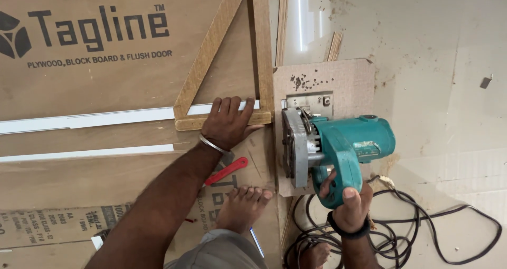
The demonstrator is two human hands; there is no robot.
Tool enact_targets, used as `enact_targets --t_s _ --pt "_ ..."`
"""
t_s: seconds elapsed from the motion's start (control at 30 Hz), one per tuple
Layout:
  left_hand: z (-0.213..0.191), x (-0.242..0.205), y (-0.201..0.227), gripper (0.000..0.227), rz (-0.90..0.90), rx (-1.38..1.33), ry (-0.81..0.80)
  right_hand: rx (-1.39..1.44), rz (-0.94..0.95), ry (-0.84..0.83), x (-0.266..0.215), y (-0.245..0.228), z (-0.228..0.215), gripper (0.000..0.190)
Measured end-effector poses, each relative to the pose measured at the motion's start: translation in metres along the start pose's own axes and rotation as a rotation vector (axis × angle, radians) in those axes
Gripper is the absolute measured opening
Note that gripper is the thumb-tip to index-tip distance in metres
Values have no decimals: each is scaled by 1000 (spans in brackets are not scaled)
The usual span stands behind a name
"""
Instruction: Measuring, marking, and cutting plastic profiles for installation on a plywood surface.
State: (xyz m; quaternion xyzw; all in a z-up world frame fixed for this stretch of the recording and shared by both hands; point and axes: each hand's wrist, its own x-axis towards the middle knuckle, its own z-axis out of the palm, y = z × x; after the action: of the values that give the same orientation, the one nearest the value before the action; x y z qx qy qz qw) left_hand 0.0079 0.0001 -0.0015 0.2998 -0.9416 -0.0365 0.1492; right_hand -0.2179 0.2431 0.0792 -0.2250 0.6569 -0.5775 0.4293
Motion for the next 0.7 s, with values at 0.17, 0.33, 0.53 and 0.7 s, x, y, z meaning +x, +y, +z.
enact_targets --t_s 0.17,0.33,0.53,0.7 --pt "2 0 -1 71 9 22 0 31 -16 -21 8 3 1 74" --pt "1 -1 0 71 0 10 -24 3 -52 -21 17 -1 6 73" --pt "2 -1 -2 71 -1 6 -19 7 -58 -30 25 -4 11 75" --pt "1 0 -1 71 4 1 -15 4 -58 -19 29 -7 13 76"
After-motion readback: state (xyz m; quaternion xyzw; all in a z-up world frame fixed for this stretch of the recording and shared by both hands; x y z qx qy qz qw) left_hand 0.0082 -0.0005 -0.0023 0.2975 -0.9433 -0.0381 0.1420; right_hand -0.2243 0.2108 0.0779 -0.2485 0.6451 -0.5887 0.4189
